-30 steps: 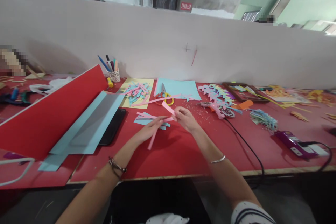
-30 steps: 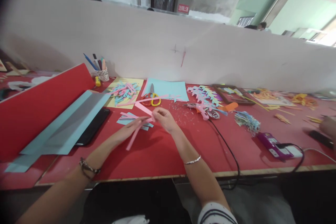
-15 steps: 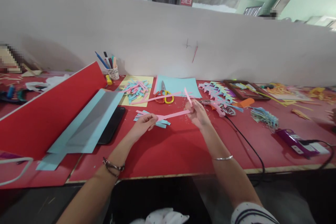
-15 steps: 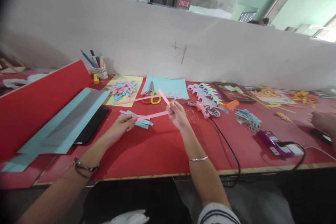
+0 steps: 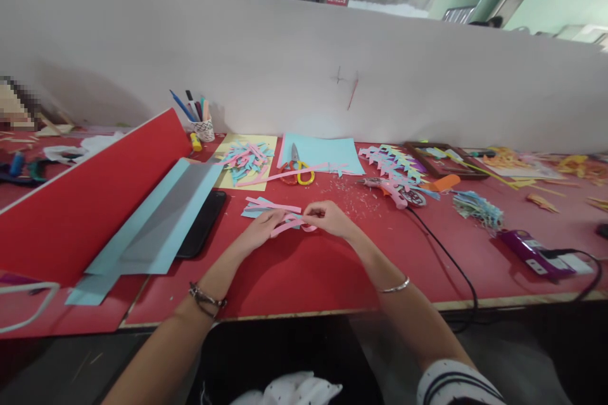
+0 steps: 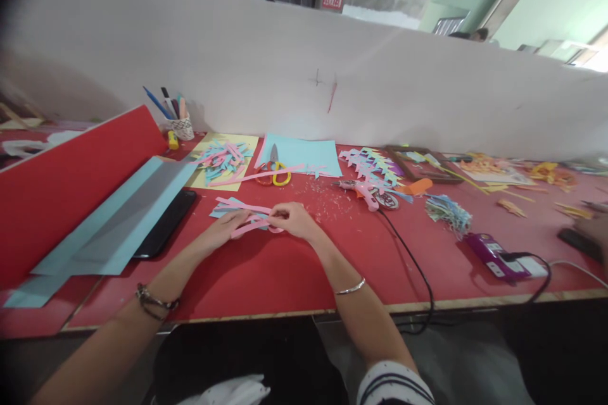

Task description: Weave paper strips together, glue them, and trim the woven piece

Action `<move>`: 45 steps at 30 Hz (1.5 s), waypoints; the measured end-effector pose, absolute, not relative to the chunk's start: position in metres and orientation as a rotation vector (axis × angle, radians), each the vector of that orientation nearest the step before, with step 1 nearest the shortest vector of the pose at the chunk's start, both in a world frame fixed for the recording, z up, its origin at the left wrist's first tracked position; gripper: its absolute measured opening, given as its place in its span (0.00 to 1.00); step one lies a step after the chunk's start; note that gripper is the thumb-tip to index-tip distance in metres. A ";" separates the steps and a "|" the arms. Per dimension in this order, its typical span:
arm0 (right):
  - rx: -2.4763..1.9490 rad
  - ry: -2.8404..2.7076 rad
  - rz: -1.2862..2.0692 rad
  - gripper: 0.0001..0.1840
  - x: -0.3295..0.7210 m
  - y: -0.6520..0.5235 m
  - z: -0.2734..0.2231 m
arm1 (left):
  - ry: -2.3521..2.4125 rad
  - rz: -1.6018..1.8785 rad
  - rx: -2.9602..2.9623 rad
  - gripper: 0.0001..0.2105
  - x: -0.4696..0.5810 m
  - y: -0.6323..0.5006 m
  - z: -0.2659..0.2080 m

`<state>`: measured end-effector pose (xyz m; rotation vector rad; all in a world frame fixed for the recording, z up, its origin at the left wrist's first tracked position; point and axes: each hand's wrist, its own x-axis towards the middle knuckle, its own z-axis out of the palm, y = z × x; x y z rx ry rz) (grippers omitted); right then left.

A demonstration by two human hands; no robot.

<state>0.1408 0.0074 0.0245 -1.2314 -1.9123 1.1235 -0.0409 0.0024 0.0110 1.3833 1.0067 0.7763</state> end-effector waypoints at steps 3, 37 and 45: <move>-1.206 -1.862 1.107 0.08 0.144 0.010 0.025 | 1.013 0.776 1.326 0.21 -0.040 0.002 0.011; -1.229 -2.011 0.977 0.09 0.146 0.008 0.026 | 1.046 0.643 1.988 0.13 -0.050 0.002 0.014; -1.162 -2.096 1.112 0.11 0.148 0.008 0.027 | 1.079 0.703 2.025 0.13 -0.051 0.002 0.012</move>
